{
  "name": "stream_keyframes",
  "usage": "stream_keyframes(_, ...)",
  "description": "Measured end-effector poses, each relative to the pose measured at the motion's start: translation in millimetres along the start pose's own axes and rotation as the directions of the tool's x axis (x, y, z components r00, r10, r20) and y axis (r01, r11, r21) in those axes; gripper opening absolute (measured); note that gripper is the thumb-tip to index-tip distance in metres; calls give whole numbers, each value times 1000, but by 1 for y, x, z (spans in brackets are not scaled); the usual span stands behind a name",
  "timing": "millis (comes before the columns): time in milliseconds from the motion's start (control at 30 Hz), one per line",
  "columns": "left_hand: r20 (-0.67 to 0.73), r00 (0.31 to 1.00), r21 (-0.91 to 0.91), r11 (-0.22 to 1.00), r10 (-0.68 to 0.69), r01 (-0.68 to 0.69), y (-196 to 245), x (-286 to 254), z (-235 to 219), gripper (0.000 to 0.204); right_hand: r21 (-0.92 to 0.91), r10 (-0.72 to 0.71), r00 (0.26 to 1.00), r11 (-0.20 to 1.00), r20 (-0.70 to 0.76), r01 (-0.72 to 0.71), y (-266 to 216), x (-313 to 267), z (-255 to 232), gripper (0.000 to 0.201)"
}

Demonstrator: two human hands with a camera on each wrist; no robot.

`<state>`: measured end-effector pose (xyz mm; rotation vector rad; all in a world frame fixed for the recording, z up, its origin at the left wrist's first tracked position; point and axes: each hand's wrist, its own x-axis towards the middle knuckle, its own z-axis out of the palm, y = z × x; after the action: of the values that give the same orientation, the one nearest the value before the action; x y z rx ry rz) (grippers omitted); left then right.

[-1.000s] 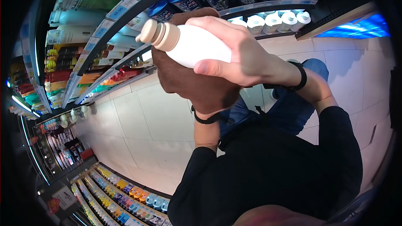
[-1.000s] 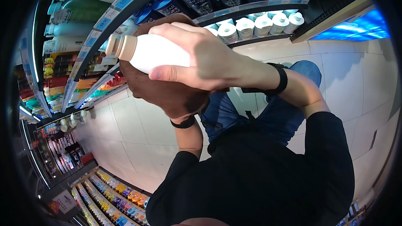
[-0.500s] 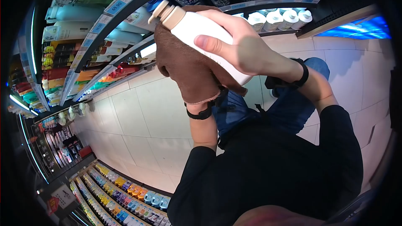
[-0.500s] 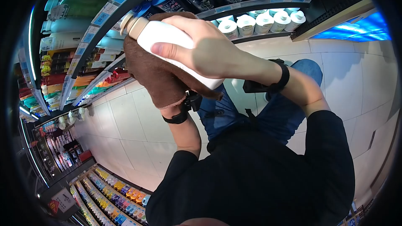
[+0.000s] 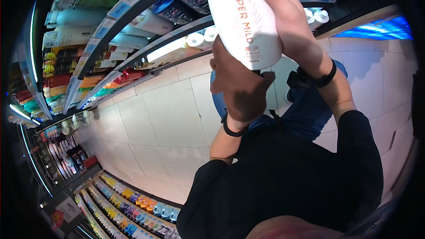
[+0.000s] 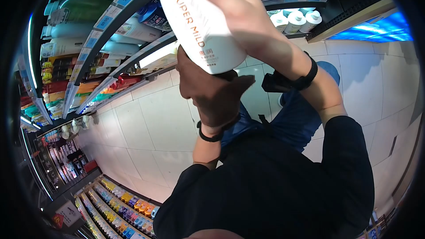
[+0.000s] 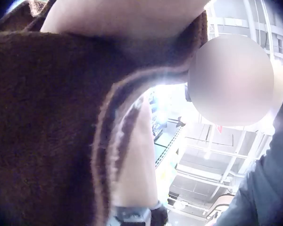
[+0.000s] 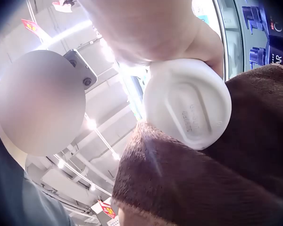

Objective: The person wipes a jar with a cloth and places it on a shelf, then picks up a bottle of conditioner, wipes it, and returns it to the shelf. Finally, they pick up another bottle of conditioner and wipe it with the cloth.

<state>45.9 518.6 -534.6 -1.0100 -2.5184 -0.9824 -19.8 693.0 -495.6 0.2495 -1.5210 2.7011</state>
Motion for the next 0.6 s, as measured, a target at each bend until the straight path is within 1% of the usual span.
stream_keyframes(33, -9, 1000, -24, 1000, -15, 15, 3, -1, 2, 65, 12, -64, 998, 998, 1, 64, 2, 1, -2, 47)
stream_keyframes(67, -17, 999, -50, 998, -29, 28, 7, -3, 3, 66, 22, -129, 992, 991, -1, 129, 4, 1, -3, 51)
stream_keyframes(267, -72, 991, -192, 976, -116, 101, 26, -8, 11, 73, -100, -149, 987, 985, -64, 142, 6, -2, 8, 52)
stream_keyframes(300, -73, 991, -187, 978, -112, 97, 25, -6, 12, 73, -120, -155, 985, 982, -76, 145, 7, -3, 11, 53)
stream_keyframes(367, -71, 966, -96, 966, -249, 242, 21, -1, 17, 78, -161, -167, 981, 976, -103, 149, 8, -4, 14, 55)
stream_keyframes(400, -74, 946, -51, 949, -315, 312, 17, 2, 19, 81, -230, -197, 979, 956, -44, 182, 8, -4, 15, 57)
stream_keyframes(433, -81, 921, -7, 924, -381, 381, 14, 4, 22, 85, -274, -163, 986, 951, -43, 146, 5, -7, 21, 56)
stream_keyframes(467, -91, 891, 35, 892, -446, 450, 12, 5, 23, 88, -237, -139, 990, 963, -36, 127, 6, -9, 27, 56)
stream_keyframes(500, -90, 892, 36, 893, -444, 448, 10, 4, 24, 88, -201, -116, 993, 974, -27, 109, 7, -10, 30, 57)
stream_keyframes(533, -96, 927, 69, 927, -363, 370, 7, 4, 24, 91, -201, -121, 992, 973, -27, 113, 9, -9, 28, 57)
stream_keyframes(567, -99, 955, 103, 952, -280, 289, 5, 5, 23, 95, -245, -144, 989, 960, -23, 134, 13, -8, 26, 58)
stream_keyframes(600, -98, 956, 105, 952, -277, 287, 4, 8, 21, 95, -287, -166, 986, 946, -19, 153, 16, -7, 25, 59)
